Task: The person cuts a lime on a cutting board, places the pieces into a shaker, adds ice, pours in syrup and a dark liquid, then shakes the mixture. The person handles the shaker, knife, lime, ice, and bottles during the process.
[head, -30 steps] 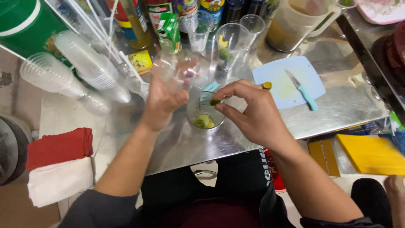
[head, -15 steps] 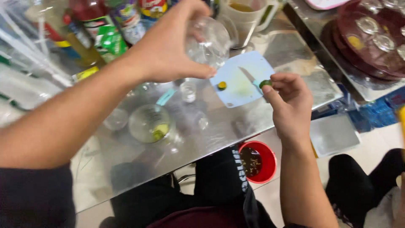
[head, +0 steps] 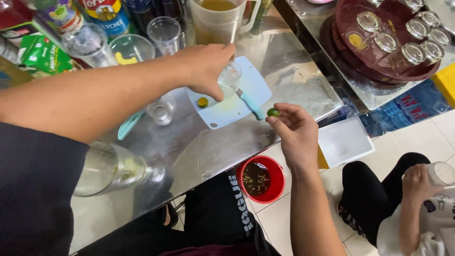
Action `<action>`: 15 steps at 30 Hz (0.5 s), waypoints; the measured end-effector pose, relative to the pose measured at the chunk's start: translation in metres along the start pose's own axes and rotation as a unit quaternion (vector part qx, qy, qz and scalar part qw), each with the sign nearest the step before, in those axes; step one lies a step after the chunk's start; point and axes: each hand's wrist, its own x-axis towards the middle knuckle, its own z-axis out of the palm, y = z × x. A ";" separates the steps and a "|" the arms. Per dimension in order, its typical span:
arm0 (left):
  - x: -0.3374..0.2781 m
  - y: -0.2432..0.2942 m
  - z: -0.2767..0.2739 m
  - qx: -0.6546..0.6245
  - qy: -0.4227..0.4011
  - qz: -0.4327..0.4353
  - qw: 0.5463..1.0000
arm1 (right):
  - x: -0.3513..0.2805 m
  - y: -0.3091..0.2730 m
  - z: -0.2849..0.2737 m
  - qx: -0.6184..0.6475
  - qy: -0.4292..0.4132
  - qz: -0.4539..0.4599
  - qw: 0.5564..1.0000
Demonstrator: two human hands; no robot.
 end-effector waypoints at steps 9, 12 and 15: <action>0.031 -0.006 0.016 -0.050 0.045 0.003 0.998 | 0.009 0.014 0.003 0.025 -0.005 0.027 0.999; 0.039 -0.008 0.026 -0.055 0.029 0.003 0.998 | 0.009 0.008 0.009 0.029 -0.016 0.038 0.999; 0.040 -0.012 0.029 -0.031 0.037 0.005 0.999 | 0.009 0.010 0.017 0.089 -0.052 0.013 0.995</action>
